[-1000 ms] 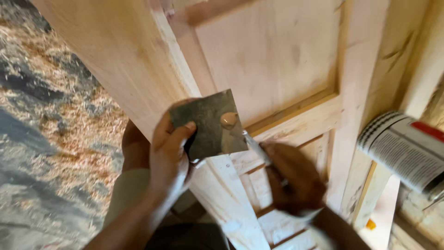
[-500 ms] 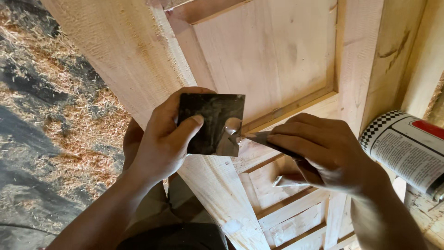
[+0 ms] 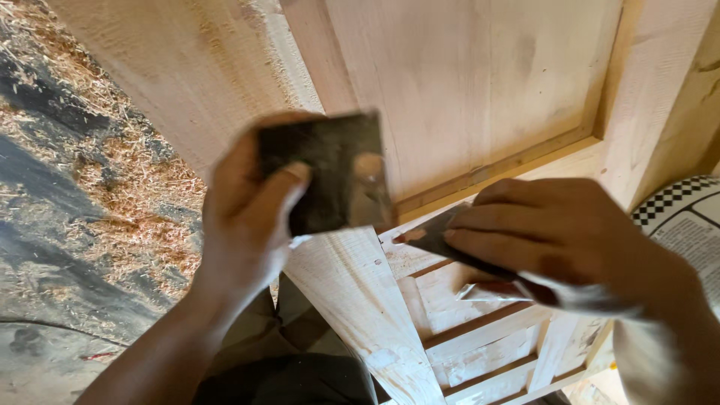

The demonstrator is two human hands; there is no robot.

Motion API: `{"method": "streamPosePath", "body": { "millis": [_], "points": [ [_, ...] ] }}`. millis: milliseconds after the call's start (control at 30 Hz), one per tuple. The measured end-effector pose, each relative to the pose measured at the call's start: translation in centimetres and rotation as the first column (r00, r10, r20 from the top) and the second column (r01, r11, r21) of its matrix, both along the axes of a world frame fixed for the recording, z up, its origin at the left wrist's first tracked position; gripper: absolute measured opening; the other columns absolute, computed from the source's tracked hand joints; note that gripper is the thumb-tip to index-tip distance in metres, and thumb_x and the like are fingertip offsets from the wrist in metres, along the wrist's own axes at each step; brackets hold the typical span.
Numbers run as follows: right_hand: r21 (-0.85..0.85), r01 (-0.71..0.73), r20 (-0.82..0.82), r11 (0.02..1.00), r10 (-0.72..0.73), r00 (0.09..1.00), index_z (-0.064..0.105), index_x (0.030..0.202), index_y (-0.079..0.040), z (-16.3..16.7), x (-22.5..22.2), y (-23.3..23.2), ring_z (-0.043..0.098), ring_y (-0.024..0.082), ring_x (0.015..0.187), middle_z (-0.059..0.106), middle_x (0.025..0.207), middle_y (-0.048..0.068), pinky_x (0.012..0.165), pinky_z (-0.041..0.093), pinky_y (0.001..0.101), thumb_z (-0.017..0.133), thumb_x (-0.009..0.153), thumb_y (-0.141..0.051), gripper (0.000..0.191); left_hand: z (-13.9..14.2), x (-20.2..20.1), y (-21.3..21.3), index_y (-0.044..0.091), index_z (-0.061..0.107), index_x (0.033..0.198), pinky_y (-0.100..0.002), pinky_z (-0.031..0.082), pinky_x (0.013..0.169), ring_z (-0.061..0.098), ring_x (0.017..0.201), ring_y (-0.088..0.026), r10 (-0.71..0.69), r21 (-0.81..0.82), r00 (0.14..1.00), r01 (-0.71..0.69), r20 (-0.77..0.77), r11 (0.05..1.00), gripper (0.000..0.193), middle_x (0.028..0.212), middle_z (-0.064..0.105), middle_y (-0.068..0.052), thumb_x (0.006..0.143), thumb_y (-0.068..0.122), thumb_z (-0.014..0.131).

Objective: The person applies wood filler to a paneled wooden door resting on sawhorses. They scoop filler from a can with a spreader, press it into gaps and seams on the door frame, and move along the door treating multiple joints, at one point repositioning the can on the door.

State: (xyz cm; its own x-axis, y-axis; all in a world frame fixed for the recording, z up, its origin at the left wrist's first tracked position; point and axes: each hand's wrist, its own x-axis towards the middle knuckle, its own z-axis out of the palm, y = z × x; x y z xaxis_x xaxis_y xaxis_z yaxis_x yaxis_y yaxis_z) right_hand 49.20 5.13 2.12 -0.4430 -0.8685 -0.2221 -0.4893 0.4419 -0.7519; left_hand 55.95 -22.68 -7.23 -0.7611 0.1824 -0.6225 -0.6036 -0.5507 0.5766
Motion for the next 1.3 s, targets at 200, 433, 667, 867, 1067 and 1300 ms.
{"method": "streamPosePath", "body": {
  "millis": [200, 433, 667, 867, 1067, 1300],
  "points": [
    [0.007, 0.046, 0.140, 0.999, -0.047, 0.989, 0.068, 0.110, -0.003, -2.5, -0.3, 1.6, 0.070, 0.025, 0.091, 0.071, 0.103, 0.008, 0.070, 0.058, 0.0347, 0.086, 0.076, -0.034, 0.050, -0.7, 0.8, -3.6, -0.015, 0.054, 0.130, -0.035, 0.062, 0.091, 0.072, 0.097, -0.027, 0.258, -0.048, 0.945, -0.272, -0.199, 0.961, 0.034, 0.109, 0.067, -0.025, 0.098, -0.004, 0.052],
    [0.222, -0.169, 0.187, 0.960, 0.128, 0.974, 0.067, 0.101, -0.007, -4.4, 1.8, -0.8, 0.067, 0.026, 0.096, 0.069, 0.099, 0.006, 0.077, 0.056, 0.0390, 0.075, 0.072, -0.014, 0.031, 0.6, 2.5, -4.1, -0.020, 0.050, 0.135, -0.038, 0.059, 0.098, 0.070, 0.100, -0.029, 0.318, -0.093, 0.945, -0.324, -0.074, 0.941, 0.040, 0.112, 0.065, -0.029, 0.099, -0.003, 0.054],
    [0.181, -0.150, 0.044, 0.972, 0.144, 0.989, 0.065, 0.089, 0.000, -4.8, 2.0, -3.8, 0.067, 0.027, 0.087, 0.069, 0.094, 0.015, 0.071, 0.055, 0.0399, 0.069, 0.072, -0.008, 0.019, 0.4, 3.1, -4.0, -0.020, 0.048, 0.134, -0.037, 0.059, 0.093, 0.070, 0.099, -0.029, 0.296, -0.034, 0.953, -0.298, -0.057, 0.954, 0.039, 0.114, 0.065, -0.031, 0.100, -0.002, 0.055],
    [0.162, -0.223, 0.171, 0.961, 0.195, 0.966, 0.065, 0.083, -0.003, -5.1, 2.9, -3.6, 0.064, 0.024, 0.078, 0.065, 0.081, 0.008, 0.072, 0.056, 0.0392, 0.070, 0.079, -0.011, 0.010, -0.3, 3.5, -3.8, -0.021, 0.047, 0.138, -0.039, 0.057, 0.101, 0.069, 0.106, -0.030, 0.313, 0.026, 0.950, -0.313, 0.008, 0.949, 0.042, 0.117, 0.065, -0.031, 0.100, -0.004, 0.053],
    [0.142, -0.252, 0.207, 0.957, 0.220, 0.953, 0.068, 0.101, -0.004, -3.9, 1.5, -2.8, 0.064, 0.019, 0.082, 0.069, 0.092, 0.005, 0.072, 0.055, 0.0331, 0.072, 0.084, -0.017, 0.021, -0.5, 3.9, -3.7, -0.020, 0.045, 0.140, -0.039, 0.057, 0.105, 0.068, 0.111, -0.029, 0.283, 0.034, 0.959, -0.284, 0.028, 0.958, 0.042, 0.120, 0.064, -0.029, 0.102, -0.003, 0.050],
    [0.276, -0.159, 0.026, 0.948, 0.157, 0.987, 0.069, 0.104, 0.002, -4.5, 3.2, -3.1, 0.069, 0.025, 0.088, 0.072, 0.094, 0.012, 0.077, 0.061, 0.0365, 0.074, 0.081, -0.008, 0.026, -0.6, 4.1, -4.1, -0.020, 0.046, 0.140, -0.039, 0.057, 0.103, 0.068, 0.109, -0.029, 0.254, 0.016, 0.966, -0.255, 0.049, 0.967, 0.043, 0.120, 0.064, -0.029, 0.100, -0.003, 0.049]
  ]
}}
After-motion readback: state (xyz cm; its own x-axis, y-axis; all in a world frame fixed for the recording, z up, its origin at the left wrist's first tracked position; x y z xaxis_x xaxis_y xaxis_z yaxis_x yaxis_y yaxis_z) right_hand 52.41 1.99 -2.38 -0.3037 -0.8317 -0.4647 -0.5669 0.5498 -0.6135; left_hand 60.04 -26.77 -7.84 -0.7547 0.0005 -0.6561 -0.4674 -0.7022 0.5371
